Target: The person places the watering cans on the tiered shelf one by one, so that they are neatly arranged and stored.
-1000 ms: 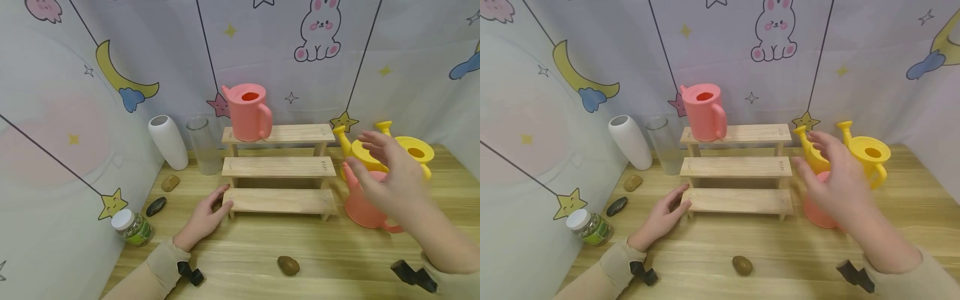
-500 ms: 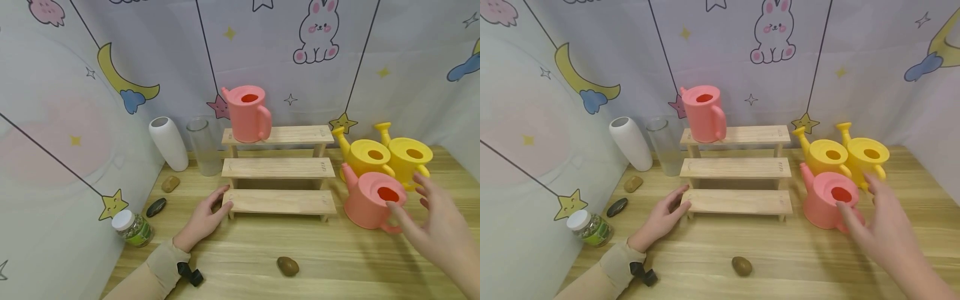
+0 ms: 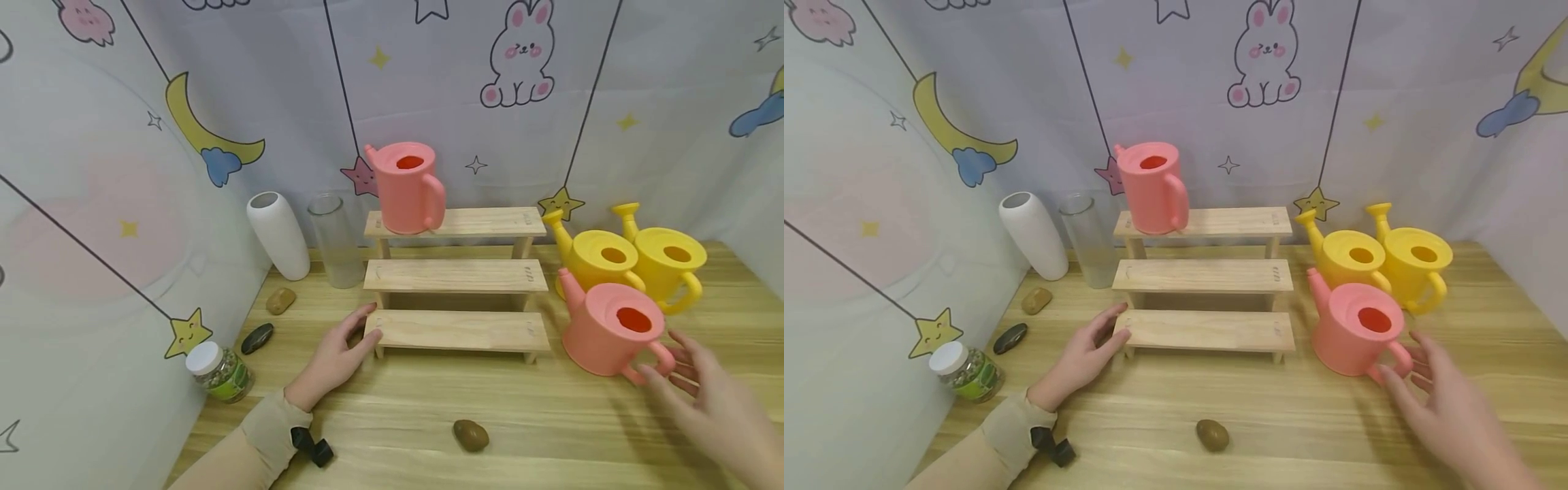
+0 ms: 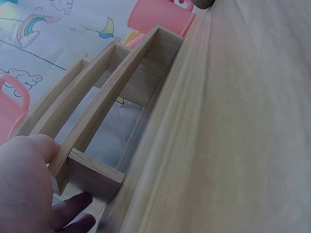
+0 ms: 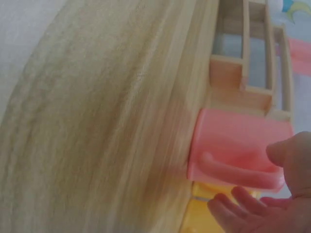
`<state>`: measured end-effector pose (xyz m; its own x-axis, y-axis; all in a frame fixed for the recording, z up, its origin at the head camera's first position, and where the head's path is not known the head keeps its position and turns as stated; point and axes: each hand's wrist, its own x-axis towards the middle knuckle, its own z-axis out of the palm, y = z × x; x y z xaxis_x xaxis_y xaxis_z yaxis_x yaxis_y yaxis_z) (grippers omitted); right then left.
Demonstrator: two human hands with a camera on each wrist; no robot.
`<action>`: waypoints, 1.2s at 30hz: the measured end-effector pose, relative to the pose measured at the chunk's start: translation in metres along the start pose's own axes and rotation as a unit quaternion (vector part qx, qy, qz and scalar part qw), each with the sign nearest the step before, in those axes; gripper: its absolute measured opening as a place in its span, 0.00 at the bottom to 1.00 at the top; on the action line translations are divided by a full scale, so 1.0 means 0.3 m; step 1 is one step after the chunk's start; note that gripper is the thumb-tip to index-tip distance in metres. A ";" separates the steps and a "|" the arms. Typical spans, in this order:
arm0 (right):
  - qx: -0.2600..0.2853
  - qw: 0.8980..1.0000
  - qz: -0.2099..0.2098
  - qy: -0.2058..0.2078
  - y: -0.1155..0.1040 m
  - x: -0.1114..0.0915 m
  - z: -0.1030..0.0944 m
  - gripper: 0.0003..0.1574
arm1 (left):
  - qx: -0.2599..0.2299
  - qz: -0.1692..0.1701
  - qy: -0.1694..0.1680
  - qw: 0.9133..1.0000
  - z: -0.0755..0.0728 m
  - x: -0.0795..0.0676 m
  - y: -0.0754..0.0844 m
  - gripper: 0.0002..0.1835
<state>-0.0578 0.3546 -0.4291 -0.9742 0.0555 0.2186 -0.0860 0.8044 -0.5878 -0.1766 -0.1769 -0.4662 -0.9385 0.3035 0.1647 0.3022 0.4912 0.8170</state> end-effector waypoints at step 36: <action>0.131 0.966 -0.130 0.183 -0.333 0.141 -0.148 0.16 | -0.002 -0.005 0.004 1.000 0.000 0.000 0.004 0.30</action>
<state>-0.0811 0.3030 -0.3266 -0.7781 0.1154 0.6175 -0.4143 0.6446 -0.6425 -0.1763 -0.1763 -0.4651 -0.9425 0.2927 0.1615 0.2931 0.4912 0.8203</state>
